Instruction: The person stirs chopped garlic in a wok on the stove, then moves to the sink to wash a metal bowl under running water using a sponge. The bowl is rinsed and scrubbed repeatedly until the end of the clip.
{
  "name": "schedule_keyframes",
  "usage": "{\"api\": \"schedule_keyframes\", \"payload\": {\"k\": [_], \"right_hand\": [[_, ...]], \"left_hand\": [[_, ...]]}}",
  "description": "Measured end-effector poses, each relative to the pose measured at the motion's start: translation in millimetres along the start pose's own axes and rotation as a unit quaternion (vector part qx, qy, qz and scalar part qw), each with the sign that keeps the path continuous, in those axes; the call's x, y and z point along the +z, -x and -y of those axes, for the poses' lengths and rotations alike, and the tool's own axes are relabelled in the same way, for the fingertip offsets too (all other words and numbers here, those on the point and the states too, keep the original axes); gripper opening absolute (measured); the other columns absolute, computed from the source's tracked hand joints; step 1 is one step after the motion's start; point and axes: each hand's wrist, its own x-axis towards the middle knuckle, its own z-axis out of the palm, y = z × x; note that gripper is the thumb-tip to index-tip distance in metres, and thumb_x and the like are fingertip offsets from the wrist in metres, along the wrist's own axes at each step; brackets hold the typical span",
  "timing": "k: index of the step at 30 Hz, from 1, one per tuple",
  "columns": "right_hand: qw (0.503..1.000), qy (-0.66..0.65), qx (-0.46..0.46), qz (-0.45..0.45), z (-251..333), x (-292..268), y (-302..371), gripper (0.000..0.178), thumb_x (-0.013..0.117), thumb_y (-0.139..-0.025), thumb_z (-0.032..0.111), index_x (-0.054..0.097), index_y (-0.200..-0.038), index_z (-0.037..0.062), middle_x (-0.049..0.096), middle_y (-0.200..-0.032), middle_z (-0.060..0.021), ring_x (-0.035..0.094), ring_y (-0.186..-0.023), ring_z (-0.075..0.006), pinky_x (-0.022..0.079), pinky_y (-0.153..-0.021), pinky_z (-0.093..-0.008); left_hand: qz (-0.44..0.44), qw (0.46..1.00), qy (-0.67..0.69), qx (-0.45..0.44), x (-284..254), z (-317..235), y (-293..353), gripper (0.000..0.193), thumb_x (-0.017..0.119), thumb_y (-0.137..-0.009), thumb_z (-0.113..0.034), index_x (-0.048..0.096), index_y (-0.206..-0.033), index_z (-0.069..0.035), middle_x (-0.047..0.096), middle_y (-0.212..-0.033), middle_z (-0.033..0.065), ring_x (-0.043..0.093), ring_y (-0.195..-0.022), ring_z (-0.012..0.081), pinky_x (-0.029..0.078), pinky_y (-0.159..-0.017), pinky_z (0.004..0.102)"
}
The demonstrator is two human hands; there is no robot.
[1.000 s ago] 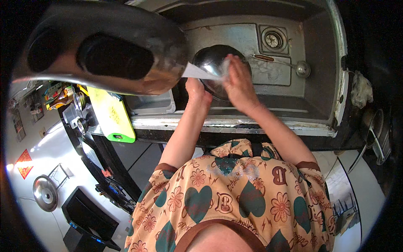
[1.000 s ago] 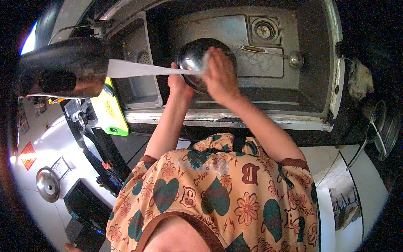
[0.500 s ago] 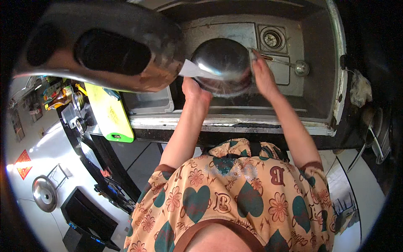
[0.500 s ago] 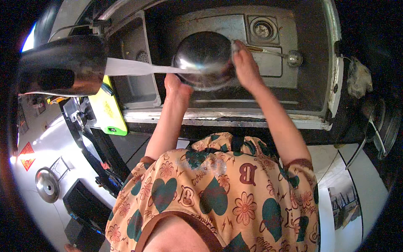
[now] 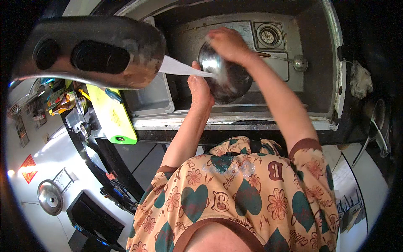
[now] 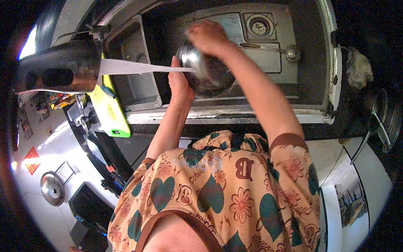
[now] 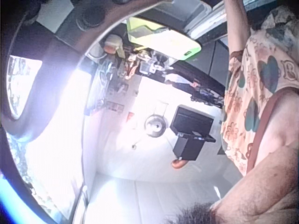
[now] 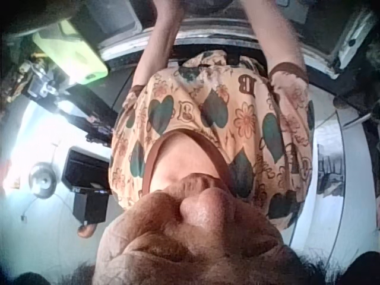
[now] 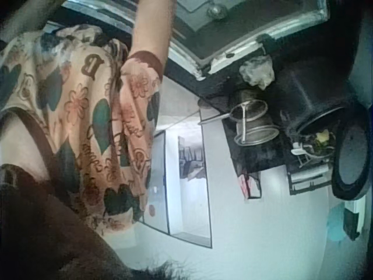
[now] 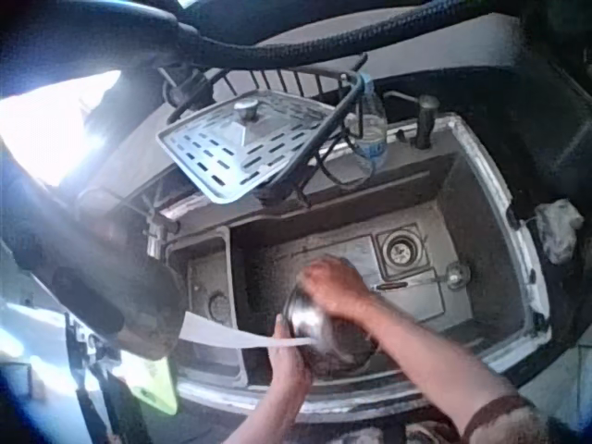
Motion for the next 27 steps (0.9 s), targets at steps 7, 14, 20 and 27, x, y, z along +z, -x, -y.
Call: {"api": "schedule_keyframes", "payload": {"k": [7,14,20,27], "right_hand": [[0.855,-0.447,0.224,-0.142,-52.5,18.9,66.6,0.039,0.038,-0.093,0.031,0.053,-0.115,0.0022,0.057,-0.105,-0.0086,0.053,-0.096,-0.0177,0.04,-0.085,-0.0305],[0.965,0.075,-0.173,-0.183,36.7,54.8,88.4,0.036,0.046,-0.084,0.013,0.052,-0.118,0.0022,0.045,-0.131,-0.0126,0.037,-0.126,-0.0296,0.026,-0.105,-0.0459],[0.983,-0.013,-0.109,-0.148,11.4,31.4,16.8,0.025,0.046,-0.081,0.02,0.063,-0.088,0.0034,0.061,-0.102,-0.0155,0.054,-0.102,-0.0334,0.044,-0.087,-0.0442],[0.852,-0.437,0.268,-0.103,-66.5,23.6,62.3,0.037,0.039,-0.093,0.032,0.052,-0.106,0.0008,0.054,-0.108,-0.0122,0.053,-0.096,-0.0238,0.041,-0.084,-0.037]], "left_hand": [[-0.074,0.976,0.183,-0.096,-15.0,-9.6,-9.3,0.046,0.034,-0.095,-0.038,0.045,-0.124,-0.004,0.051,-0.122,0.0131,0.052,-0.108,0.0295,0.04,-0.094,0.0466],[-0.059,0.962,0.253,-0.084,-23.6,15.2,-33.8,0.053,0.018,-0.096,-0.04,0.042,-0.126,-0.003,0.048,-0.126,0.0146,0.048,-0.113,0.0309,0.036,-0.1,0.0477],[-0.044,0.997,0.035,-0.052,-3.4,-0.7,-4.9,0.045,0.033,-0.095,-0.04,0.049,-0.116,-0.003,0.055,-0.11,0.0116,0.052,-0.103,0.0227,0.043,-0.089,0.0385],[-0.053,0.98,0.163,-0.104,-21.1,-3.8,-19.2,0.04,0.039,-0.094,-0.038,0.051,-0.113,-0.005,0.056,-0.109,0.01,0.055,-0.099,0.0252,0.046,-0.086,0.0431]]}}
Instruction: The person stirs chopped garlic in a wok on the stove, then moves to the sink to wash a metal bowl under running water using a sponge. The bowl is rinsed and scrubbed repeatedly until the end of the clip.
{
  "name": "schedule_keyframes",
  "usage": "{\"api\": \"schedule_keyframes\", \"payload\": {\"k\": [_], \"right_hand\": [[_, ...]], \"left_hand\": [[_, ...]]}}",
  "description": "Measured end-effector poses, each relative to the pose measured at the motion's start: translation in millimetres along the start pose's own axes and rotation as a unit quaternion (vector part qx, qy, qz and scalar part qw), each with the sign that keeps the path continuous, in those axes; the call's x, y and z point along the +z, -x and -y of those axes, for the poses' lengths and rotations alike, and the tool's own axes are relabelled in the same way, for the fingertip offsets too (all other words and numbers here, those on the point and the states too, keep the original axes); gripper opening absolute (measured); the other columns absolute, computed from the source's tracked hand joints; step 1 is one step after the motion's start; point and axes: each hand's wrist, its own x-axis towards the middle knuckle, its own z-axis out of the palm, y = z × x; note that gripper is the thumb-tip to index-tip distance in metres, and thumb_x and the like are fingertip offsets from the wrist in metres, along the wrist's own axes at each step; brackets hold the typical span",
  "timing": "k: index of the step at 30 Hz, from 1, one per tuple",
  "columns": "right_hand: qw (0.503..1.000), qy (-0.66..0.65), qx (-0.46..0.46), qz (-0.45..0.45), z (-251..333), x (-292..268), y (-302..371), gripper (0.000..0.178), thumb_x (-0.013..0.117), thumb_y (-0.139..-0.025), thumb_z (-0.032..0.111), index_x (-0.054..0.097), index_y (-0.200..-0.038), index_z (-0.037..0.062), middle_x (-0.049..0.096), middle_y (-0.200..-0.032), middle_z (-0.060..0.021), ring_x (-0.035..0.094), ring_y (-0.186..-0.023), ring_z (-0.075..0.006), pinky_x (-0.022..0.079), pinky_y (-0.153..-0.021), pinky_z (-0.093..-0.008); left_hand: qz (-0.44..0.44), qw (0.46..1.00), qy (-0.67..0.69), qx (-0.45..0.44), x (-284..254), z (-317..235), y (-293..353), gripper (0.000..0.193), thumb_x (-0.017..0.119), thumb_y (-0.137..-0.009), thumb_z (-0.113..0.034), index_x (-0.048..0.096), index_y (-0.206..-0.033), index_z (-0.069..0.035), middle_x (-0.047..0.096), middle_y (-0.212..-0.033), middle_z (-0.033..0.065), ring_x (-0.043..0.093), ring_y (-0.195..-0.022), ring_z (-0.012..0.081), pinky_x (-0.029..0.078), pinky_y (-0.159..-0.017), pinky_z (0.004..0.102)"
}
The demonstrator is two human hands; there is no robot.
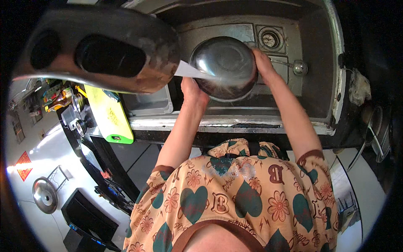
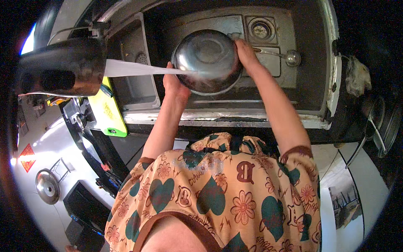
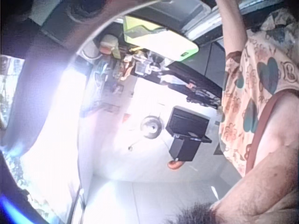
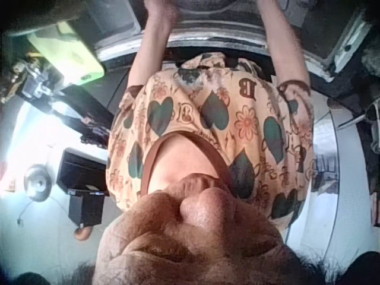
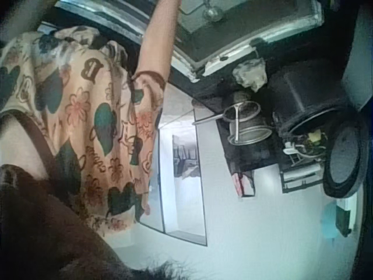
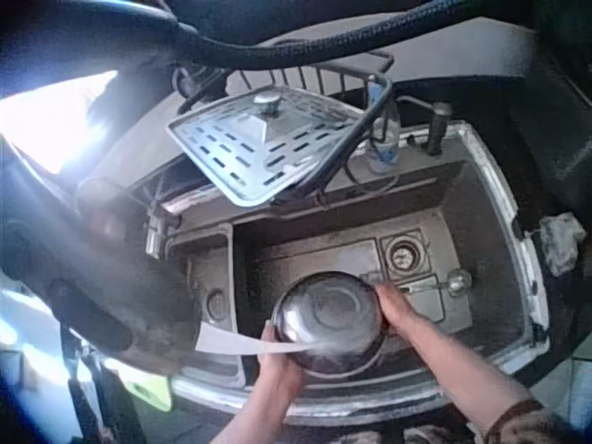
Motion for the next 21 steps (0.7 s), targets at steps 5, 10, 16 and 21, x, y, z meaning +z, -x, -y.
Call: {"api": "schedule_keyframes", "payload": {"k": [5,10,16,21], "right_hand": [[0.882,0.226,-0.381,-0.163,-19.7,57.9,51.9,0.035,0.046,-0.087,0.022,0.05,-0.113,-0.0008,0.049,-0.122,-0.0167,0.041,-0.119,-0.0342,0.032,-0.101,-0.0414],[0.742,0.409,-0.532,-0.012,17.8,97.0,61.0,0.03,0.047,-0.082,0.017,0.057,-0.106,0.0017,0.052,-0.119,-0.0146,0.041,-0.12,-0.0311,0.029,-0.102,-0.0473],[0.92,0.325,-0.165,0.143,59.5,47.3,-29.1,0.03,0.043,-0.088,0.026,0.061,-0.101,0.0054,0.057,-0.109,-0.0127,0.052,-0.104,-0.0258,0.04,-0.09,-0.0395],[0.986,-0.096,0.131,0.022,3.1,2.4,-17.8,0.036,0.04,-0.092,0.031,0.055,-0.109,0.0042,0.057,-0.106,-0.0093,0.052,-0.098,-0.0206,0.04,-0.086,-0.0355]], "left_hand": [[0.015,0.996,0.084,-0.029,-1.5,4.5,-8.5,0.048,0.03,-0.094,-0.039,0.045,-0.124,-0.005,0.047,-0.127,0.0126,0.047,-0.115,0.0292,0.038,-0.098,0.0453],[0.052,0.997,-0.007,0.048,2.9,16.9,-4.3,0.046,0.028,-0.096,-0.038,0.049,-0.119,-0.004,0.053,-0.119,0.0124,0.051,-0.11,0.0266,0.043,-0.093,0.0408],[0.026,0.98,-0.178,0.088,6.0,10.0,16.9,0.042,0.041,-0.094,-0.039,0.054,-0.109,-0.003,0.06,-0.097,0.0079,0.058,-0.089,0.0222,0.047,-0.08,0.0363],[0.014,0.994,-0.054,0.089,-4.3,2.6,6.6,0.047,0.045,-0.091,-0.042,0.051,-0.115,-0.002,0.056,-0.108,0.0104,0.055,-0.098,0.0245,0.045,-0.084,0.0391]]}}
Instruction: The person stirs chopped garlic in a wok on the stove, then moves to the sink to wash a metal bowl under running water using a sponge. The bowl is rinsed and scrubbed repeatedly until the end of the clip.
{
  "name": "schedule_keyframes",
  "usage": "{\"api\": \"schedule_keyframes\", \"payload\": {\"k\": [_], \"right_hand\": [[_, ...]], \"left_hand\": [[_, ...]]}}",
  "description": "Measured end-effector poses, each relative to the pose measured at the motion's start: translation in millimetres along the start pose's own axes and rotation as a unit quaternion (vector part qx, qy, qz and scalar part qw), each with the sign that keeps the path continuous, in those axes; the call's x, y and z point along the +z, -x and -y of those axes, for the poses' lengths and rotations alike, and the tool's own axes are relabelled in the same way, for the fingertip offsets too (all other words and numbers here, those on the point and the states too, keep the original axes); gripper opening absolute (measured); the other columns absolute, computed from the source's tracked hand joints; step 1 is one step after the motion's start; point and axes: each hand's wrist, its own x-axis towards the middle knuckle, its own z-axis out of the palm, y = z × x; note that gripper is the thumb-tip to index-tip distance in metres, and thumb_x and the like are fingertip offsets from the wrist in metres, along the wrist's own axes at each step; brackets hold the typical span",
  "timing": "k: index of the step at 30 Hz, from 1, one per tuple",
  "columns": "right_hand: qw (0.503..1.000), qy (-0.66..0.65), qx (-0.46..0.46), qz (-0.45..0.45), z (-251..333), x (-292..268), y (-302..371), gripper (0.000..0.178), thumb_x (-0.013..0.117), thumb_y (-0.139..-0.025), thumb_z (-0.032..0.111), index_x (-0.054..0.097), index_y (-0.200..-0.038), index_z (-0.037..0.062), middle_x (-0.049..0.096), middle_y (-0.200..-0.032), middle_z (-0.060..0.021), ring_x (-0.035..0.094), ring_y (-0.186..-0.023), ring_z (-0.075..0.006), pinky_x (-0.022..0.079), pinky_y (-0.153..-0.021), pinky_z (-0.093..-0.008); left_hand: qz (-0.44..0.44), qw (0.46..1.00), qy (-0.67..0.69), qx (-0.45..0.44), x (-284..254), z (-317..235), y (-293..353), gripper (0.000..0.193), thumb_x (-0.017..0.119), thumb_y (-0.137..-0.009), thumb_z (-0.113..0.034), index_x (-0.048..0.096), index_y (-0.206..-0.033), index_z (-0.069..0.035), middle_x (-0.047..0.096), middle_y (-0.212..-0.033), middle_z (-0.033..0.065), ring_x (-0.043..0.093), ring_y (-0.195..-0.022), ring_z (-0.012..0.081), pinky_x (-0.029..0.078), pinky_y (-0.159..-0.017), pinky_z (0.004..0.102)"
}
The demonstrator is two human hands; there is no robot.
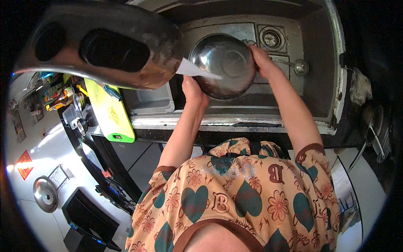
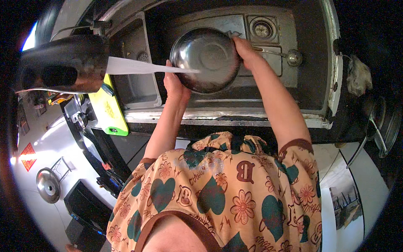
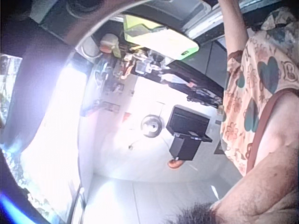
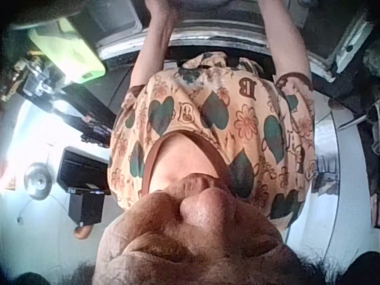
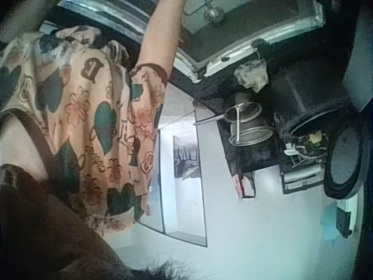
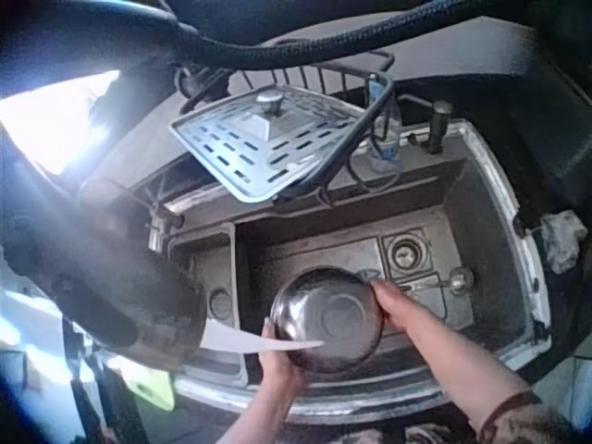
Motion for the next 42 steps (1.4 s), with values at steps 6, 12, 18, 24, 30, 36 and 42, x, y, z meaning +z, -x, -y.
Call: {"api": "schedule_keyframes", "payload": {"k": [6,12,18,24,30,36,42], "right_hand": [[0.995,-0.077,-0.025,-0.062,-20.5,18.2,21.9,0.037,0.042,-0.091,0.033,0.056,-0.107,0.0036,0.057,-0.108,-0.0092,0.051,-0.1,-0.0229,0.04,-0.086,-0.0375],[0.931,-0.346,0.015,-0.117,-65.5,49.7,30.7,0.035,0.043,-0.092,0.033,0.051,-0.114,0.0068,0.053,-0.111,-0.0063,0.048,-0.102,-0.0215,0.039,-0.089,-0.0411],[0.946,-0.256,-0.133,-0.15,-41.3,44.3,40.8,0.022,0.043,-0.093,0.016,0.051,-0.109,0.0036,0.057,-0.1,-0.006,0.055,-0.087,-0.0219,0.045,-0.08,-0.0376],[0.701,0.437,-0.559,-0.07,-11.2,26.9,82.7,0.02,0.054,-0.082,0.01,0.054,-0.101,0.0037,0.057,-0.08,-0.0124,0.059,-0.074,-0.0299,0.047,-0.065,-0.0399],[0.636,0.511,-0.576,0.054,-29.1,45.5,116.1,0.024,0.054,-0.08,0.008,0.054,-0.103,0.0009,0.055,-0.085,-0.0111,0.058,-0.077,-0.0273,0.049,-0.065,-0.0353],[0.793,0.405,-0.456,-0.012,-8.8,39.3,105.0,0.024,0.054,-0.083,0.01,0.055,-0.105,0.0016,0.058,-0.098,-0.0153,0.059,-0.088,-0.0309,0.05,-0.073,-0.0385],[0.678,0.611,-0.405,-0.042,-29.1,24.6,61.7,0.027,0.051,-0.083,0.015,0.056,-0.105,0.0007,0.055,-0.102,-0.0213,0.055,-0.091,-0.0408,0.044,-0.082,-0.0461]], "left_hand": [[-0.02,0.998,0.057,-0.031,-16.6,10.1,-7.1,0.048,0.044,-0.09,-0.043,0.048,-0.12,-0.005,0.052,-0.116,0.0074,0.051,-0.106,0.024,0.041,-0.092,0.0383],[-0.035,0.994,0.108,-0.008,4.1,5.0,-11.7,0.048,0.044,-0.091,-0.041,0.047,-0.123,-0.005,0.051,-0.121,0.006,0.048,-0.112,0.0241,0.038,-0.095,0.0386],[-0.051,0.993,-0.054,-0.094,-20.3,23.3,-46.5,0.034,0.046,-0.091,-0.034,0.053,-0.11,-0.008,0.057,-0.101,0.0044,0.052,-0.094,0.0196,0.041,-0.089,0.0411],[0.104,0.973,-0.067,-0.192,-14.8,-5.9,-24.4,0.07,0.048,-0.088,-0.05,0.023,-0.14,-0.011,0.018,-0.144,0.0174,0.02,-0.133,0.0355,0.03,-0.096,0.0629],[0.093,0.979,-0.148,-0.106,-9.6,4.6,-27.5,0.034,0.048,-0.088,-0.02,0.043,-0.118,-0.006,0.053,-0.097,0.0121,0.055,-0.085,0.0242,0.048,-0.07,0.0441],[0.102,0.989,-0.102,-0.03,-8.3,-0.1,-15.3,0.034,0.047,-0.085,-0.007,0.045,-0.119,-0.008,0.054,-0.103,0.012,0.054,-0.094,0.025,0.046,-0.082,0.0399],[0.084,0.993,-0.077,-0.023,-1.4,-1.5,-9.4,0.028,0.044,-0.087,-0.009,0.049,-0.114,-0.002,0.056,-0.108,0.0104,0.054,-0.099,0.0223,0.044,-0.084,0.0358]]}}
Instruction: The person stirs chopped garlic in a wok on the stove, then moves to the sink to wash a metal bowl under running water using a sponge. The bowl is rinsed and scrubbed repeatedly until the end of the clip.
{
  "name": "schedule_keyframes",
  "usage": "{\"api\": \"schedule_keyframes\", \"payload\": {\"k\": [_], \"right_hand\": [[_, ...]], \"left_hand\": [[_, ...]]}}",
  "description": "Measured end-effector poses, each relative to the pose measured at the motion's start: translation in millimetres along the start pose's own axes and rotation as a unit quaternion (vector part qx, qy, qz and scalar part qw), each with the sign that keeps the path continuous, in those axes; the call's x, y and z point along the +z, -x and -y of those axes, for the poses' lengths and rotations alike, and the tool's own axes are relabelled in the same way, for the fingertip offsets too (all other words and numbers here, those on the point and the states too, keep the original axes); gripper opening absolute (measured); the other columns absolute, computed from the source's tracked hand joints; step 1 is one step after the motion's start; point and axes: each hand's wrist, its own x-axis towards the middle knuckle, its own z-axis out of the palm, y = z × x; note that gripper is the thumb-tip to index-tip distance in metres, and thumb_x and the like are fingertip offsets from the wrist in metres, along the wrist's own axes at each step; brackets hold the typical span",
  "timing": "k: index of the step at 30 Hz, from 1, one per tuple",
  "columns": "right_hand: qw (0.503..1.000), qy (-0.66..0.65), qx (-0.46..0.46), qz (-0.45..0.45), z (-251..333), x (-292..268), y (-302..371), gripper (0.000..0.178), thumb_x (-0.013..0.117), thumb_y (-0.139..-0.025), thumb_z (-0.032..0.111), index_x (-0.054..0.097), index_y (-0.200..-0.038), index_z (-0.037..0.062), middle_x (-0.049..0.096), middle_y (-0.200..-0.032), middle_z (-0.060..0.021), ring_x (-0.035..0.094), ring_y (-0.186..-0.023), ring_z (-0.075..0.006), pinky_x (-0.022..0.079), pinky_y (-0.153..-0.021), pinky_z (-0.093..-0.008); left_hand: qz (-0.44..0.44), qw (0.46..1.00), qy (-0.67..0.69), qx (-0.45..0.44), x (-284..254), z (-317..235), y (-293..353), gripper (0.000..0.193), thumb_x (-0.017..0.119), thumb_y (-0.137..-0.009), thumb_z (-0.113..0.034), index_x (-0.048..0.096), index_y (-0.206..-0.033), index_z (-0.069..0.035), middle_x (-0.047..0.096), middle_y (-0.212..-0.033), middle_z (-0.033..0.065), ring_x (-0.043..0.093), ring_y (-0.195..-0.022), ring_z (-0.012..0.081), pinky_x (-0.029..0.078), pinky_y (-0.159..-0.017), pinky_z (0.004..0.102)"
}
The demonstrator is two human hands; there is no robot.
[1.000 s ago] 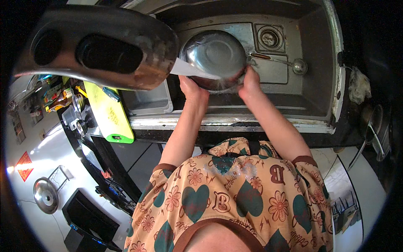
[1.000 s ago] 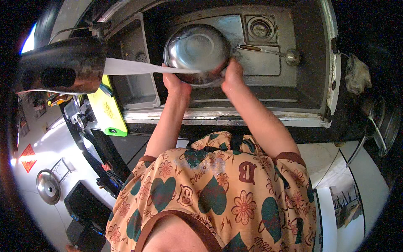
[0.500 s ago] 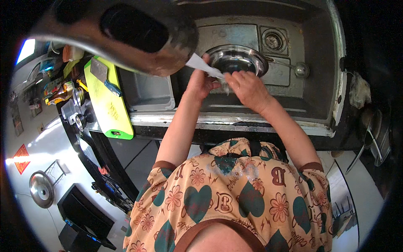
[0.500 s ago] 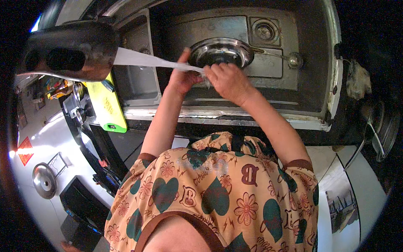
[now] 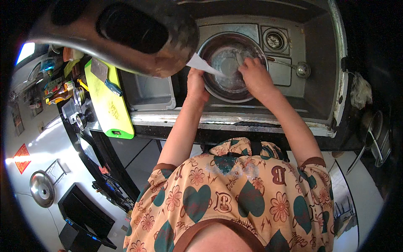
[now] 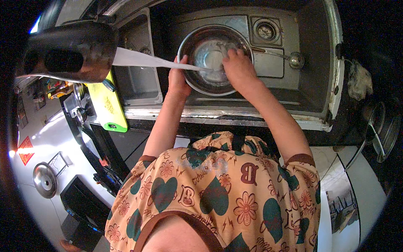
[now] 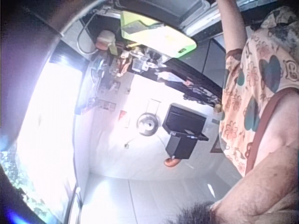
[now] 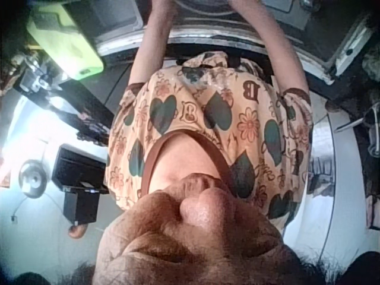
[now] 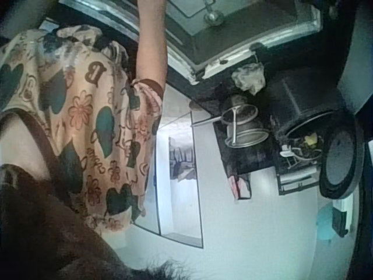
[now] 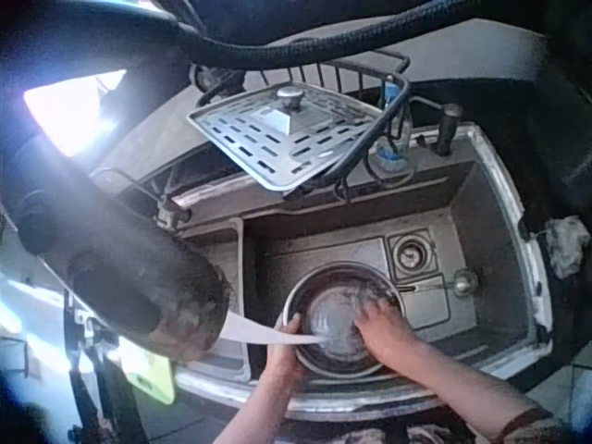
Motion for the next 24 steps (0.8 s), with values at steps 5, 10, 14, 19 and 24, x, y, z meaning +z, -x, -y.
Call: {"api": "schedule_keyframes", "payload": {"k": [5,10,14,19,24], "right_hand": [[0.979,-0.174,-0.058,0.091,45.7,12.3,-7.8,0.018,0.053,-0.071,-0.001,0.056,-0.088,-0.0006,0.055,-0.09,-0.0226,0.055,-0.088,-0.0394,0.045,-0.078,-0.0448],[0.997,-0.012,0.042,-0.068,16.3,14.9,-53.6,0.026,0.049,-0.074,-0.001,0.054,-0.098,0.0053,0.056,-0.092,-0.0165,0.055,-0.092,-0.0344,0.048,-0.075,-0.0452],[0.991,0.091,0.071,0.07,-0.6,10.2,-33.9,0.017,0.052,-0.077,0.003,0.058,-0.093,0.0055,0.058,-0.091,-0.0156,0.059,-0.085,-0.0326,0.05,-0.07,-0.0424],[0.974,-0.208,0.067,0.066,3.9,-2.1,-17.1,0.022,0.06,-0.071,-0.002,0.059,-0.092,0.0034,0.059,-0.084,-0.0131,0.061,-0.078,-0.0285,0.048,-0.067,-0.0359],[0.97,-0.165,-0.076,-0.159,30.4,-46.4,-51.7,0.024,0.061,-0.073,0.002,0.059,-0.096,0.0064,0.059,-0.091,-0.0106,0.058,-0.087,-0.028,0.048,-0.072,-0.0368]], "left_hand": [[-0.016,0.997,0.027,-0.064,-2.9,9.7,-6.4,0.03,0.051,-0.091,-0.024,0.05,-0.114,-0.004,0.055,-0.105,0.0082,0.052,-0.096,0.0204,0.042,-0.085,0.0368],[0.013,0.999,-0.024,-0.047,6.6,9.5,-3.0,0.032,0.051,-0.092,-0.024,0.049,-0.117,-0.005,0.055,-0.107,0.0072,0.05,-0.098,0.0199,0.04,-0.087,0.0361],[-0.01,1.0,-0.008,0.02,4.9,-2.2,-6.5,0.032,0.049,-0.092,-0.021,0.048,-0.12,-0.005,0.054,-0.109,0.0078,0.049,-0.099,0.019,0.04,-0.087,0.0353],[0.017,0.998,-0.043,0.031,10.3,-8.2,-13.4,0.035,0.049,-0.091,-0.014,0.046,-0.124,-0.005,0.055,-0.111,0.0078,0.052,-0.098,0.0181,0.042,-0.085,0.032],[0.061,0.977,-0.174,0.107,9.7,-9.6,-12.5,0.041,0.05,-0.083,0.001,0.047,-0.124,0.0,0.056,-0.114,0.0109,0.054,-0.101,0.0179,0.042,-0.088,0.0289]]}}
